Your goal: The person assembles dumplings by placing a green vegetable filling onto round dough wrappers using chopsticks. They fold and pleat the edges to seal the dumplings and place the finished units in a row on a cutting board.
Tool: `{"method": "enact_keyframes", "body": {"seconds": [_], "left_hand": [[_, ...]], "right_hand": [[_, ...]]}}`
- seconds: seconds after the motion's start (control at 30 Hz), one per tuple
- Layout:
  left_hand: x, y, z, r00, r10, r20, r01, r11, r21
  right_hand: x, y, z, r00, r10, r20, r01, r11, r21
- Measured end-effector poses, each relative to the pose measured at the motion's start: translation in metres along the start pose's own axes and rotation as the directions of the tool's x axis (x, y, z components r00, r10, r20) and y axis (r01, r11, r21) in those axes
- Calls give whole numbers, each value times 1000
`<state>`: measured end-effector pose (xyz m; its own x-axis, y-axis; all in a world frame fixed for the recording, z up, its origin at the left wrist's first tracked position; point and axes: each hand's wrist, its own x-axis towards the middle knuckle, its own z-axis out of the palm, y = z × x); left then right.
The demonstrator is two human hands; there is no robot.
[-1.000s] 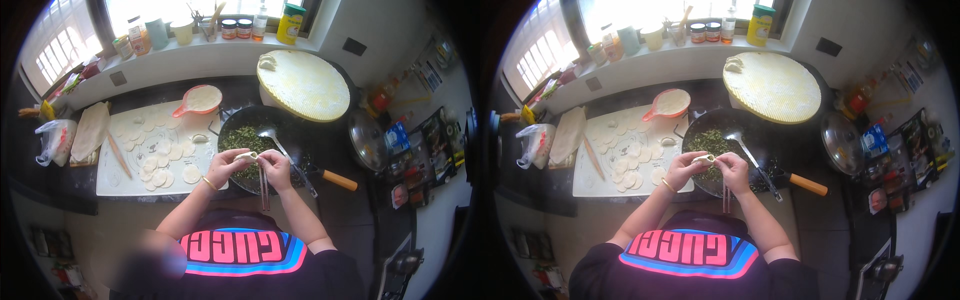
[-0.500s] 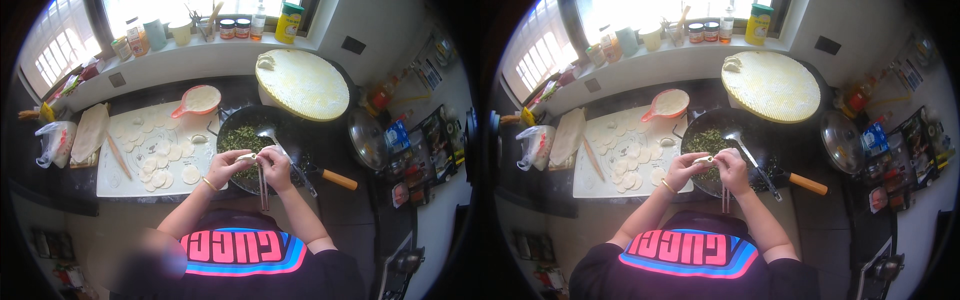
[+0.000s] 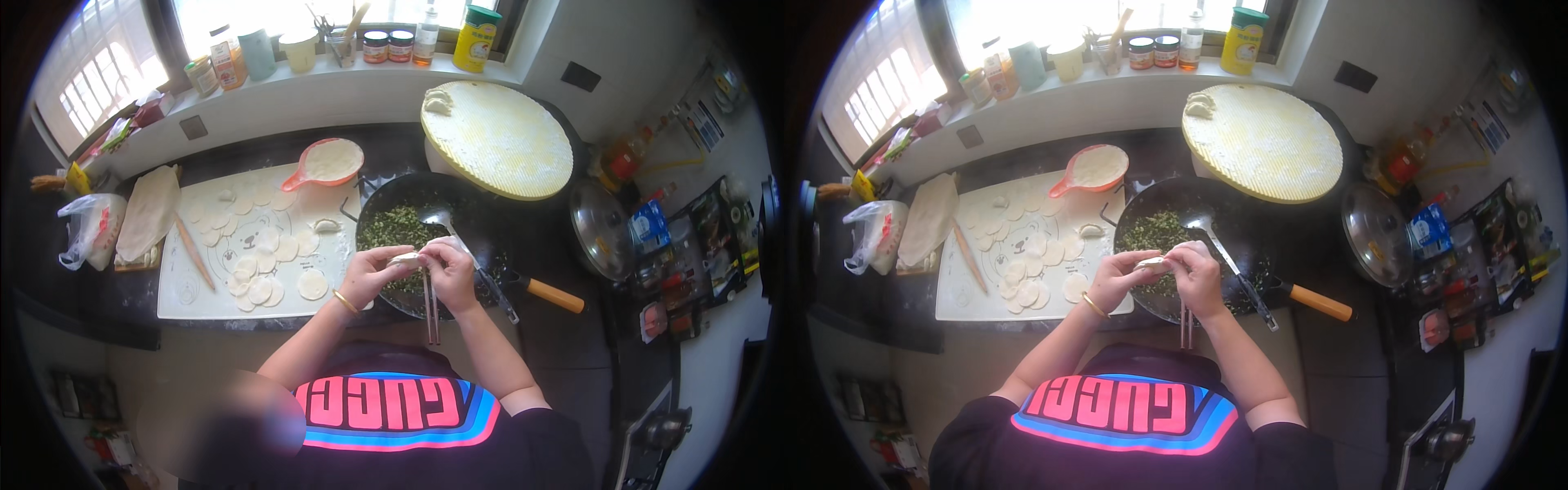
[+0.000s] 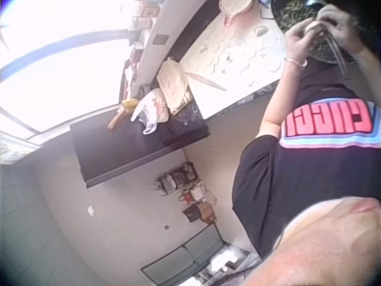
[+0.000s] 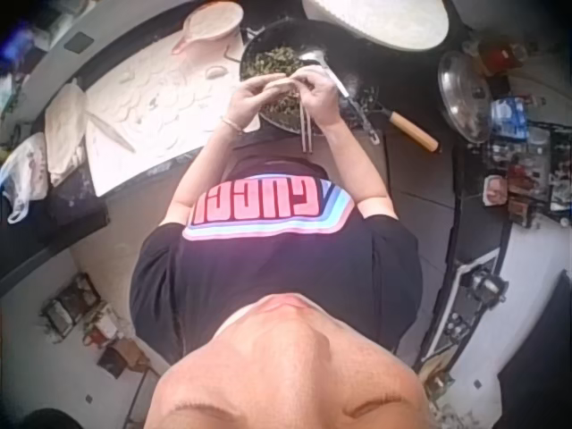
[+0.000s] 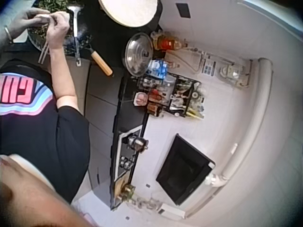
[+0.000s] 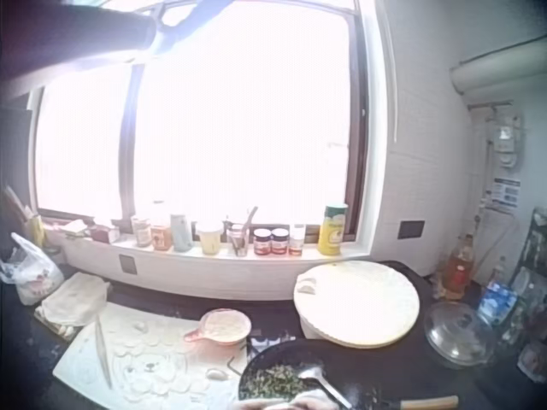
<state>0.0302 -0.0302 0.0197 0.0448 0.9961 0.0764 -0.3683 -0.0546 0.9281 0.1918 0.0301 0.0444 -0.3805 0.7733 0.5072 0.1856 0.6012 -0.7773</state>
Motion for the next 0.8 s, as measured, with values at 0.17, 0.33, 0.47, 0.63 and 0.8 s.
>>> {"method": "enact_keyframes", "body": {"seconds": [0.17,0.33,0.47,0.63,0.8], "left_hand": [[0,3,-1,1000,-1,12,1,1000,19],[1,5,1,999,21,30,-21,1000,2],[2,2,5,997,68,-23,-68,997,32],[2,1,2,989,120,-91,-90,956,278],[6,-8,5,939,311,-149,-226,881,416]], "right_hand": [[4,-2,-2,995,-94,28,94,995,17],[7,0,6,990,-134,49,137,989,-51],[1,2,8,994,-110,1,110,993,-45],[8,-14,0,963,-269,35,271,952,-139],[15,-21,3,896,-424,129,443,867,-227]]}}
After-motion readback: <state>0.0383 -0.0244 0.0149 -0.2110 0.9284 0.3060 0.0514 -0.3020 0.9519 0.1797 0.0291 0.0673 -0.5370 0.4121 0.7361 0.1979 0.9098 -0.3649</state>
